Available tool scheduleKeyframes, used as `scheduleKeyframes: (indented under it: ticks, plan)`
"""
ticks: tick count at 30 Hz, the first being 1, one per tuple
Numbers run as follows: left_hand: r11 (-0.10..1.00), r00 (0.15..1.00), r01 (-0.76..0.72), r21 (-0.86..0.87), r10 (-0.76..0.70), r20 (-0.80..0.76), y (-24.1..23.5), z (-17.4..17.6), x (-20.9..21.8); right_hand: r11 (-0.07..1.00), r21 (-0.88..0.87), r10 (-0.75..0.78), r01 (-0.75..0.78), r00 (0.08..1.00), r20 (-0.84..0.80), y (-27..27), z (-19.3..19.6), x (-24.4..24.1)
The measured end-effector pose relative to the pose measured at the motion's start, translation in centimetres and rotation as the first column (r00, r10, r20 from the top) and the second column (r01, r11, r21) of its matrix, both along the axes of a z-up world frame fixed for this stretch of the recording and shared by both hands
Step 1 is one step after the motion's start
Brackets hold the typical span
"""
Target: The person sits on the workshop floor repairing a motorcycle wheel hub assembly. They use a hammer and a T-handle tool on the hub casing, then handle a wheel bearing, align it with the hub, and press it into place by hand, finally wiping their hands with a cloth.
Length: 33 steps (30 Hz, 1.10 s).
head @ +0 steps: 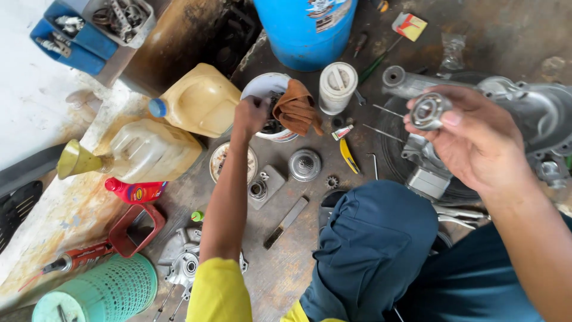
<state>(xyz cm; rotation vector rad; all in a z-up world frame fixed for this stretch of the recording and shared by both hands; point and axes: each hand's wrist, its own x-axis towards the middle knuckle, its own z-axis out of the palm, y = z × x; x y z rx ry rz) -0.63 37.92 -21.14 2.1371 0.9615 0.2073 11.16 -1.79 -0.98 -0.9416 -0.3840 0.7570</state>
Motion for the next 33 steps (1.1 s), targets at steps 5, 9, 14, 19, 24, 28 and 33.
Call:
scheduleKeyframes:
  ticks: [5,9,14,19,24,28,33]
  plan:
    - [0.994,0.991,-0.064,0.085,0.074,-0.113,2.6,-8.4,2.2,0.991,-0.051,0.125,-0.124,0.992,0.029,5.8,-0.6,1.2]
    - [0.949,0.951,0.128,0.286,-0.036,-0.308,3.4,-12.7,3.9,0.99,-0.024,0.142,-0.142,0.99,-0.012,8.3,-1.8,1.2]
    - [0.958,0.913,0.228,0.174,-0.148,-0.381,4.5,-16.7,6.0,0.989,-0.098,0.101,-0.108,0.992,-0.075,8.9,-3.3,0.8]
    - [0.962,0.86,0.244,0.124,-0.156,-0.485,3.7,-16.4,6.3,0.989,-0.138,0.042,-0.054,0.995,-0.089,8.0,-3.6,1.0]
    - [0.976,0.909,0.197,0.094,-0.146,-0.39,3.8,-17.4,6.2,0.992,-0.124,0.022,-0.034,0.995,-0.095,7.7,-3.8,0.9]
    - [0.951,0.855,0.3,0.076,-0.233,-0.464,4.2,-17.1,5.2,0.99,-0.141,0.009,-0.02,0.997,-0.076,6.8,-3.1,0.4]
    - [0.911,0.874,0.351,0.214,-0.237,-0.425,3.8,-12.8,5.6,0.997,-0.072,-0.022,0.02,0.999,-0.026,2.6,-1.7,0.2]
